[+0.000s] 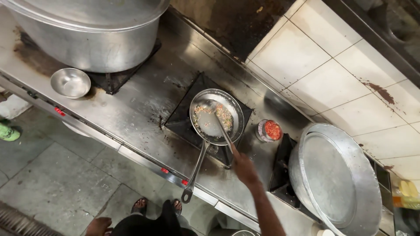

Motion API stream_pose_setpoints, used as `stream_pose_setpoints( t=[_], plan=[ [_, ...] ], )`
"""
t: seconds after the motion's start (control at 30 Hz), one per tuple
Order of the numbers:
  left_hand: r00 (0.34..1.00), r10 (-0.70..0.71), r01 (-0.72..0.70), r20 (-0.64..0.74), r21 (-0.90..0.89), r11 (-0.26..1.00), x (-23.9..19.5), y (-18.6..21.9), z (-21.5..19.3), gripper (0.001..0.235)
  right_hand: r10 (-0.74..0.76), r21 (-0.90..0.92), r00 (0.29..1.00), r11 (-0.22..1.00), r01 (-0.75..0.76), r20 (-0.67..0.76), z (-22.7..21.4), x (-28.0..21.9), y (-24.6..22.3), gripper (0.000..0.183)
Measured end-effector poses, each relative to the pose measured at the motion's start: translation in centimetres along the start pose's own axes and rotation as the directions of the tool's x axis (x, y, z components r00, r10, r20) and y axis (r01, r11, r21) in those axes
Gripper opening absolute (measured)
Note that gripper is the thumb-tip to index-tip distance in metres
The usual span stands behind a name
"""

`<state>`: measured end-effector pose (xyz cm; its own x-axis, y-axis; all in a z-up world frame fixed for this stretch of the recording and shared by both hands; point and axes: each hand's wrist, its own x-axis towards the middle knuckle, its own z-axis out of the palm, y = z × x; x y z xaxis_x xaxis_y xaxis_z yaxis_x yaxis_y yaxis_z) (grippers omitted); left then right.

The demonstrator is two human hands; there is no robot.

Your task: The person lights the gas burner under a frying pan, adds chopped ingredients by hand from small bowls into the heated oil, then stirs the mixture with a ladle. They add chopped tomatoes and onions from containers and continue stirring the cooking mixture in the pan.

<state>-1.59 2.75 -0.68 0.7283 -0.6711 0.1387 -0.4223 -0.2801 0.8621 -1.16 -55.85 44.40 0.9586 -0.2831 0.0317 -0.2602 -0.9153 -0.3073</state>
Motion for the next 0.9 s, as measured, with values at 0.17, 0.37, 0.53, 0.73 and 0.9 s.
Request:
stream_pose_setpoints(
  t=[0.17, 0.37, 0.53, 0.73, 0.9],
  plan=[
    [0.706, -0.551, 0.685, 0.445, -0.233, 0.69, 0.8, 0.0, -1.7, 0.04, -0.018, -0.147, 0.986, 0.988, 0.043, 0.165, -5.4, -2.4, -4.2, 0.08],
    [0.504, -0.788, 0.797, 0.354, -0.542, 0.266, 2.3, 1.3, -0.5, 0.025, 0.081, -0.063, 0.996, 0.995, -0.082, -0.022, 0.7, -2.8, 0.3, 0.077],
    [0.238, -0.88, 0.706, 0.412, -0.696, -0.135, 4.3, 1.2, -0.3, 0.025, 0.539, 0.639, 0.746, 0.425, -0.641, 0.39, -2.5, -7.4, -4.3, 0.079],
    [0.833, -0.264, -0.148, 0.486, 0.656, 0.74, 4.3, 0.1, -0.7, 0.036, 0.413, 0.755, 0.855, 0.437, -0.488, 0.313, 0.0, -3.9, -5.1, 0.073],
    [0.701, -0.689, 0.703, 0.183, -0.336, 0.627, 4.3, 1.8, 0.4, 0.047, 0.459, 0.582, 0.811, 0.569, -0.582, 0.363, -5.9, -7.3, -3.7, 0.076]
  ],
)
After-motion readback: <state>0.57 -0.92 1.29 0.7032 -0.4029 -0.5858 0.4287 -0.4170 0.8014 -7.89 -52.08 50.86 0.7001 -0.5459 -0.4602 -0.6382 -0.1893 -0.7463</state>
